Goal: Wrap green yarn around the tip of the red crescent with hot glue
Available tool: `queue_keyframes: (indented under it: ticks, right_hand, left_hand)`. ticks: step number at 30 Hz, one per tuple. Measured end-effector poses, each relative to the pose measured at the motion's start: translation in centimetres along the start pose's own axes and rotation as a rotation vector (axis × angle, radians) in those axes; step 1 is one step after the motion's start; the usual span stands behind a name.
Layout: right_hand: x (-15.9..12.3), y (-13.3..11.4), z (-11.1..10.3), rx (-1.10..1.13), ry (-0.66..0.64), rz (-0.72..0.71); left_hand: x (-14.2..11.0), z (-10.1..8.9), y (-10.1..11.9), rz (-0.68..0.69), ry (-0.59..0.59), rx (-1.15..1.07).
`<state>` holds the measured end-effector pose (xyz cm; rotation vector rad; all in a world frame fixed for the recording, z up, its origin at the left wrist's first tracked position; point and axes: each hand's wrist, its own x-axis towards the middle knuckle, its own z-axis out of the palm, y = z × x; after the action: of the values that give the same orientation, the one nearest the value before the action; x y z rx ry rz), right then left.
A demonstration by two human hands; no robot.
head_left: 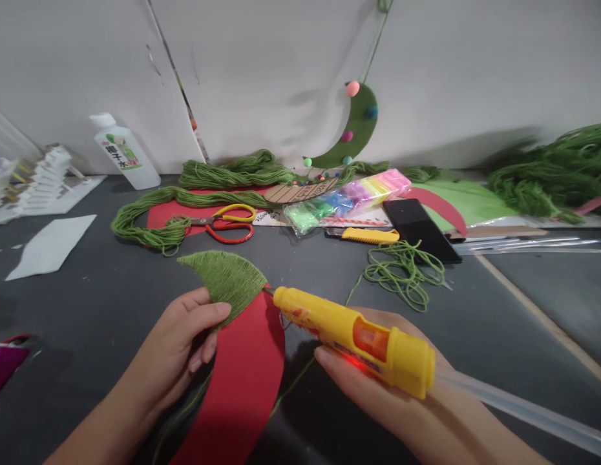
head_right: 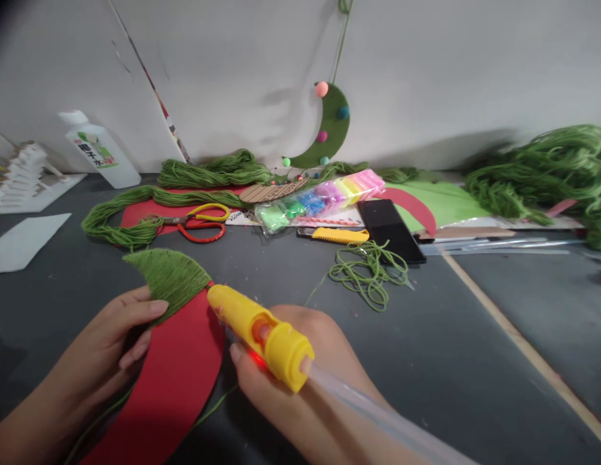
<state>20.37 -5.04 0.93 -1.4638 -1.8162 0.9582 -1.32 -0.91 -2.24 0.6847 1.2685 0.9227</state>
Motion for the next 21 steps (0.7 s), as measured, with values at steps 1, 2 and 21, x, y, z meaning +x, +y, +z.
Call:
queue_keyframes:
  ticks: [1, 2, 21]
  right_hand:
    - [0.2, -0.2, -0.1, -0.001, -0.006, 0.015]
    - [0.5, -0.4, -0.1, -0.007, -0.011, 0.034]
    - [2.5, 0.5, -1.6, 0.019, 0.057, 0.042]
  left_hand:
    - [0.0, 0.0, 0.0, -0.003, 0.0, 0.001]
    - [0.0, 0.0, 0.0, -0.004, -0.002, 0.004]
    - [1.8, -0.9, 1.4, 0.286, 0.102, -0.04]
